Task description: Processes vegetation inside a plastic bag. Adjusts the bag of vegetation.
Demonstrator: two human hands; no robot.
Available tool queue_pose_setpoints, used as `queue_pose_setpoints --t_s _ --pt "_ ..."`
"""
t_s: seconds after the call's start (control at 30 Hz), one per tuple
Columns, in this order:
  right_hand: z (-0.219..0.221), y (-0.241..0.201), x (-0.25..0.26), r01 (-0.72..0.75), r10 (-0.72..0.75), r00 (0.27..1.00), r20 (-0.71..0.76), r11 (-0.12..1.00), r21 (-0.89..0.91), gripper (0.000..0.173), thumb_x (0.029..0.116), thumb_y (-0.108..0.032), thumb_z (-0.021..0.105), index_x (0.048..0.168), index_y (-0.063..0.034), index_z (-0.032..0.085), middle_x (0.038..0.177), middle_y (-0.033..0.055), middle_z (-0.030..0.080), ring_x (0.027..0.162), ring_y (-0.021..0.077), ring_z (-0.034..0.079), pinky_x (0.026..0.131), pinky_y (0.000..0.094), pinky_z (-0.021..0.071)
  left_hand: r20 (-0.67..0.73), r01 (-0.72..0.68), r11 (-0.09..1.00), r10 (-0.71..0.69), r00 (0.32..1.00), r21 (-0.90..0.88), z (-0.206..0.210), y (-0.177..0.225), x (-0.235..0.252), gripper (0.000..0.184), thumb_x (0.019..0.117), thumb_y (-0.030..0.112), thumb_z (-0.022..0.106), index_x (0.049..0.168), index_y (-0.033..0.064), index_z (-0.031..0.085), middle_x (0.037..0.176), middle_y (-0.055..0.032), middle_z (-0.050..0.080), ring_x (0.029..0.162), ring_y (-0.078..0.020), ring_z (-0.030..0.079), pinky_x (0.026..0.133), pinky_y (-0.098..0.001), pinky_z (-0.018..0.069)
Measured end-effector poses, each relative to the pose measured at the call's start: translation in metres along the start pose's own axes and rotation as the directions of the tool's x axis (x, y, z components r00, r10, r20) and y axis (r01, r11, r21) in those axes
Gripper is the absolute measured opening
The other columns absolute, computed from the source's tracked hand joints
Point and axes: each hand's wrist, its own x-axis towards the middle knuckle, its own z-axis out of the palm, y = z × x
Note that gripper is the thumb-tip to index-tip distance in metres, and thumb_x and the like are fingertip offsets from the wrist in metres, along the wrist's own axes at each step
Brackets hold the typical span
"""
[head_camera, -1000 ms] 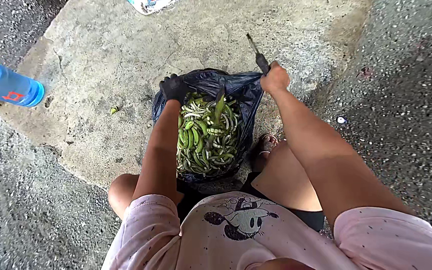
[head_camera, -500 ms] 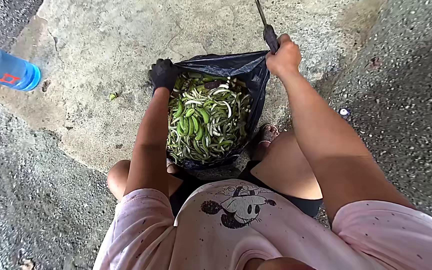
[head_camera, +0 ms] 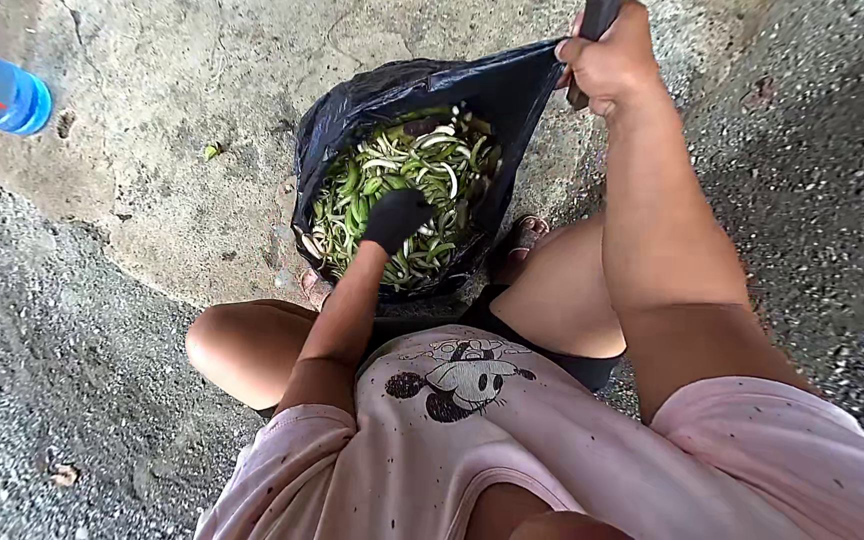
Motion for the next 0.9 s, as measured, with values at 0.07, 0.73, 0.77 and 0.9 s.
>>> queue_pose_setpoints --t_s 0.07,0.73,0.77,0.9 --pt "0.001 0.000 -0.002 0.014 -0.014 1.000 -0.009 1.000 0.005 0.021 0.0900 0.000 0.060 0.108 -0.0058 0.052 0.086 -0.0010 0.054 0.061 0.0045 0.057 0.059 0.0244 0.0564 0.148 -0.016 1.000 0.015 0.989 0.001 0.044 0.010 0.014 0.055 0.0890 0.055 0.070 0.124 0.0121 0.069 0.111 -0.0177 0.072 0.106 -0.0390 0.068 0.091 -0.0680 0.0514" --pt "-0.012 0.005 -0.012 0.079 -0.076 0.997 0.033 0.993 -0.092 0.011 0.0945 -0.004 0.059 0.105 -0.0032 0.055 0.086 0.0010 0.056 0.066 0.0047 0.059 0.066 0.0238 0.0563 0.113 0.140 0.233 -0.123 0.986 -0.962 0.029 0.010 0.089 0.036 0.1082 0.034 0.046 0.130 0.0084 0.056 0.103 -0.0067 0.070 0.078 -0.0128 0.067 0.067 -0.0276 0.0558" --pt "-0.011 0.004 -0.012 0.069 -0.066 0.997 0.034 0.992 -0.103 0.012 0.0947 -0.004 0.058 0.107 -0.0024 0.056 0.088 0.0021 0.057 0.068 0.0057 0.060 0.067 0.0249 0.0563 0.115 0.143 0.171 -0.163 0.980 -0.975 0.028 0.010 0.092 0.041 0.1079 0.039 0.046 0.136 0.0097 0.053 0.110 -0.0088 0.071 0.085 -0.0151 0.069 0.072 -0.0296 0.0567" --pt "-0.002 0.002 -0.004 0.040 -0.041 0.999 -0.013 0.997 -0.071 0.009 0.0938 -0.004 0.059 0.103 -0.0040 0.059 0.085 0.0022 0.059 0.069 0.0068 0.061 0.067 0.0256 0.0559 0.011 0.045 0.091 -0.337 0.942 -0.995 0.032 0.013 0.085 0.059 0.1050 0.040 0.054 0.153 0.0134 0.035 0.135 -0.0181 0.059 0.110 -0.0275 0.066 0.089 -0.0410 0.0569"
